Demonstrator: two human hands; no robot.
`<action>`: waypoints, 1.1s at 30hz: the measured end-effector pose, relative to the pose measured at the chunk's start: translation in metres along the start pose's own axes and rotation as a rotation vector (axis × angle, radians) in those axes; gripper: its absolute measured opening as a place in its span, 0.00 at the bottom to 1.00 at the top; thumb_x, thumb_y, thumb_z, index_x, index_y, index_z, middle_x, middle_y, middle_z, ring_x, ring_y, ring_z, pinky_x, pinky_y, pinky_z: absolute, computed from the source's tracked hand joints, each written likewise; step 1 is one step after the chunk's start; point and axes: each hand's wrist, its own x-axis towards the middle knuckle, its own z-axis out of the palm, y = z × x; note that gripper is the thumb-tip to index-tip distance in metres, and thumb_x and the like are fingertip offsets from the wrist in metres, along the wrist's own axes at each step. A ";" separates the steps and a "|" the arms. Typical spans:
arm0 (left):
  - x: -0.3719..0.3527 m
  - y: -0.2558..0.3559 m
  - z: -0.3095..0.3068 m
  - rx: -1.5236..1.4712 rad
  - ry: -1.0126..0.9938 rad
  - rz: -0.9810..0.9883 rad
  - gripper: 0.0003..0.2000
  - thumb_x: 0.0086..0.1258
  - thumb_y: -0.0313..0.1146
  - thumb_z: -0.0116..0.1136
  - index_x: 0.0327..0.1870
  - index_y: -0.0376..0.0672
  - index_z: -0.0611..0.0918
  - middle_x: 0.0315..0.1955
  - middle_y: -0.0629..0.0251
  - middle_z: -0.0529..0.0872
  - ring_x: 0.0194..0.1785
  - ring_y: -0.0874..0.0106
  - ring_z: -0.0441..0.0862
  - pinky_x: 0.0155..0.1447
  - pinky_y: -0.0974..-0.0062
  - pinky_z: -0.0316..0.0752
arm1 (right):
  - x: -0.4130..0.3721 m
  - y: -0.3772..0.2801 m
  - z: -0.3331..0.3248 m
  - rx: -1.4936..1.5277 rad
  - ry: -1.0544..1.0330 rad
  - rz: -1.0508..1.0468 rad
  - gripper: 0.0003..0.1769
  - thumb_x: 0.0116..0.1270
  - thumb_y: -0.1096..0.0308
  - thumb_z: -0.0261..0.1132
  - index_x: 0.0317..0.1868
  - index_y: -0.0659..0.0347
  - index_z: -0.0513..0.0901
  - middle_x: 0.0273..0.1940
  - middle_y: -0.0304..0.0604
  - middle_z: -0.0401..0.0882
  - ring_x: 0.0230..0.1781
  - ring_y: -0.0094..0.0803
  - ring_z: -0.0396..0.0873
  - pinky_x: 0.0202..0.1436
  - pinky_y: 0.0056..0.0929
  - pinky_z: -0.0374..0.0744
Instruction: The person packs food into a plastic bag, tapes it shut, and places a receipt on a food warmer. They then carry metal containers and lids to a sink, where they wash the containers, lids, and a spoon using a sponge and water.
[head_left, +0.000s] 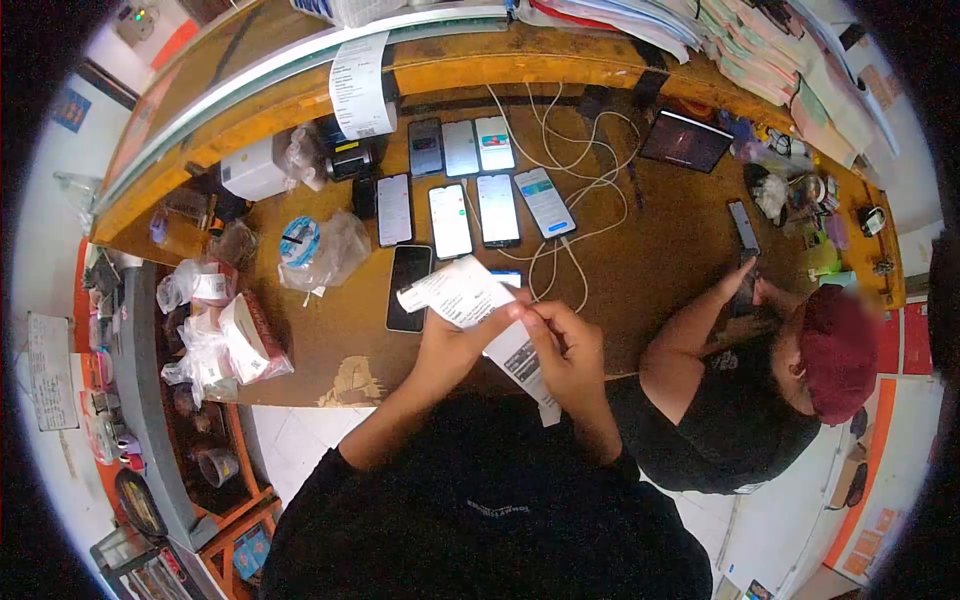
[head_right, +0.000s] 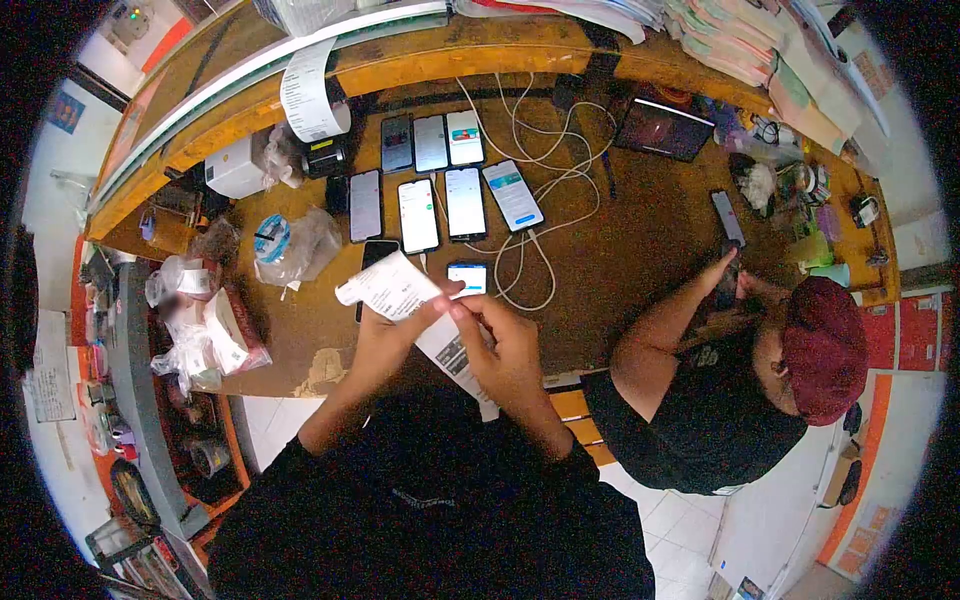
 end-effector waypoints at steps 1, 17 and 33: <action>0.000 0.000 -0.003 0.028 -0.039 0.002 0.07 0.63 0.25 0.57 0.41 0.35 0.79 0.42 0.59 0.83 0.43 0.73 0.80 0.46 0.77 0.76 | 0.002 0.003 0.001 0.000 0.000 0.000 0.08 0.66 0.67 0.58 0.37 0.65 0.78 0.27 0.41 0.79 0.28 0.21 0.76 0.32 0.23 0.74; 0.010 0.013 -0.031 -0.372 0.064 -0.078 0.19 0.72 0.39 0.46 0.58 0.38 0.65 0.49 0.54 0.79 0.53 0.68 0.76 0.57 0.70 0.72 | 0.024 0.008 0.024 0.203 -0.171 -0.051 0.11 0.65 0.67 0.60 0.44 0.64 0.78 0.27 0.38 0.78 0.27 0.16 0.74 0.29 0.18 0.71; 0.081 0.139 -0.131 0.309 0.563 0.782 0.18 0.65 0.27 0.57 0.55 0.38 0.70 0.39 0.61 0.81 0.40 0.76 0.79 0.43 0.82 0.73 | 0.059 0.010 0.090 0.195 -0.336 -0.205 0.15 0.65 0.65 0.61 0.49 0.62 0.75 0.28 0.40 0.79 0.28 0.21 0.76 0.30 0.22 0.73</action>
